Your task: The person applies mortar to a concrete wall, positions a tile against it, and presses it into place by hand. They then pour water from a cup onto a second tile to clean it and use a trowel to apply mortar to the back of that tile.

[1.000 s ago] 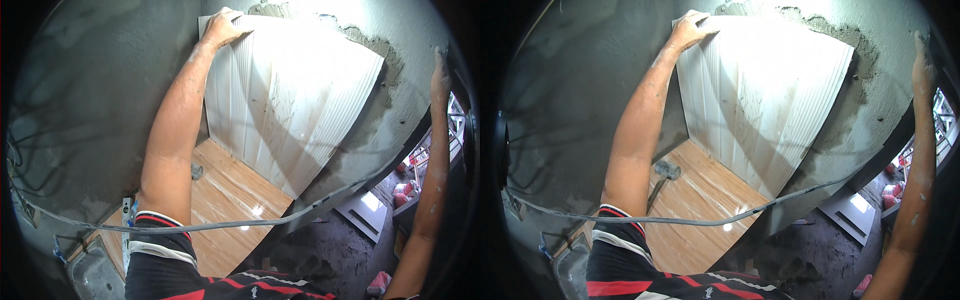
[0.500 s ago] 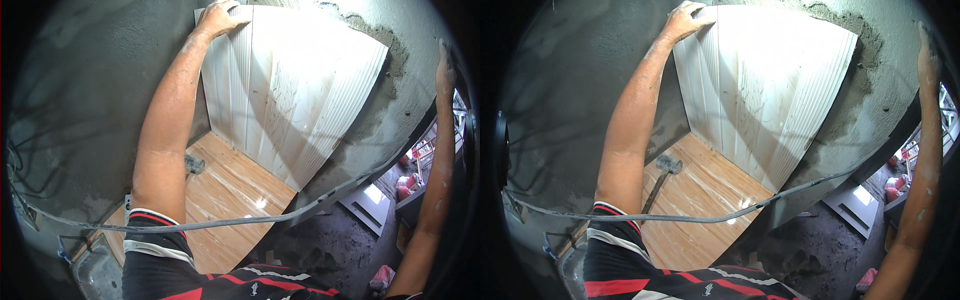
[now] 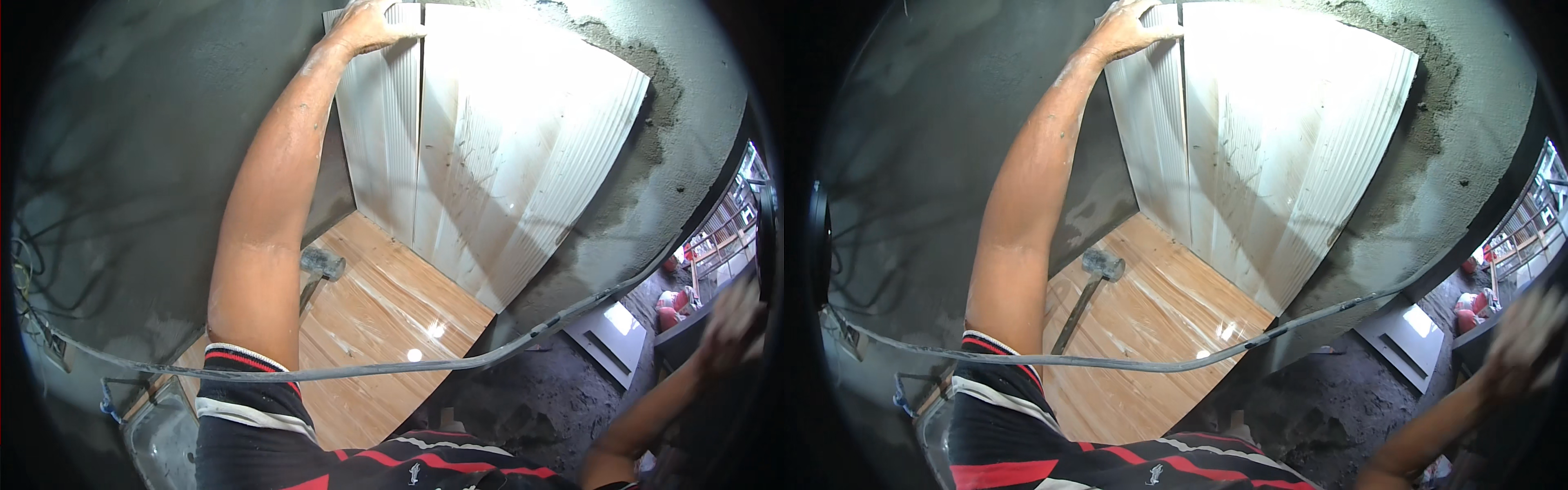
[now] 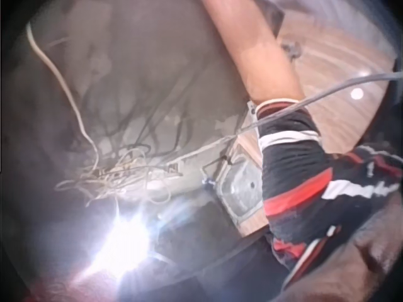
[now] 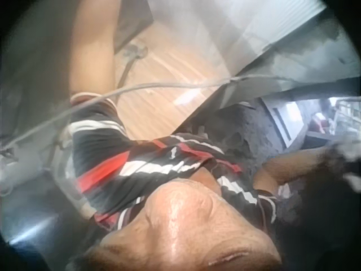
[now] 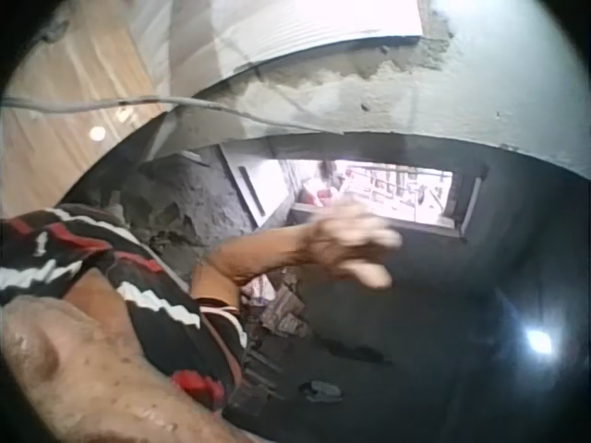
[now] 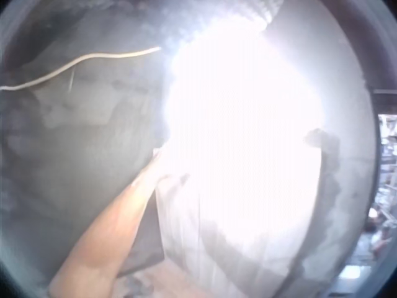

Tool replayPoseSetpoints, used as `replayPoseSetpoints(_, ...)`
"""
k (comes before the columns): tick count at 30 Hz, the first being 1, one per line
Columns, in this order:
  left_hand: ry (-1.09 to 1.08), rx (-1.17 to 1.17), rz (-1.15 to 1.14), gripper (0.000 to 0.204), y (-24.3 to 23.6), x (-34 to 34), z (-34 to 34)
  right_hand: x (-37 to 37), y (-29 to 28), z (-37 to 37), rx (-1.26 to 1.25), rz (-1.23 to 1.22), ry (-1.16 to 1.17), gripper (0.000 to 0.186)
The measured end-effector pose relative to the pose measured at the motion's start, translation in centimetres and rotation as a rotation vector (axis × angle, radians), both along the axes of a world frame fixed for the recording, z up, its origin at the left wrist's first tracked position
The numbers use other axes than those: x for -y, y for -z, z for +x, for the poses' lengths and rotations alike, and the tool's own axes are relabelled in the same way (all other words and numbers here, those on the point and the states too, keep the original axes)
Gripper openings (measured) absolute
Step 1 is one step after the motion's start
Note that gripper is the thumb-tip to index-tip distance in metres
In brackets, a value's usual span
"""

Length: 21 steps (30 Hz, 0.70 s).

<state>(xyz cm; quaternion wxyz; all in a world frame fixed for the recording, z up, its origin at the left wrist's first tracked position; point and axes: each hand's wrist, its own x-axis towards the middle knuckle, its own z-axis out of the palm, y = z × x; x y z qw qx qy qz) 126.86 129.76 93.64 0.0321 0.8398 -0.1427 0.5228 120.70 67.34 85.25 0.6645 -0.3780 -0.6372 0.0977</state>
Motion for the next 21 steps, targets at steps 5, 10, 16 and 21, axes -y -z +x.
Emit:
replayPoseSetpoints(5, 0.041, 0.160, 0.170, 0.032, 1.3, -0.4, 0.3, -11.7, 14.0, -1.3, -0.018, -0.695, 0.137, 0.044)
replayPoseSetpoints(10, -0.150, -0.098, 0.123, 0.034, 0.1, 0.3, -1.7, -23.8, 21.6, 2.7, -0.157, -0.925, 0.326, 0.036)
replayPoseSetpoints(16, -0.114, -0.179, 0.190, 0.036, -0.8, -0.6, -1.2, -36.2, 26.5, 9.0, 0.017, -0.698, 0.707, 0.053)
replayPoseSetpoints(21, 0.112, -0.252, 0.027, 0.042, -0.5, -0.7, -3.4, -44.0, 26.1, 9.0, 0.038, -0.722, 0.842, 0.060)
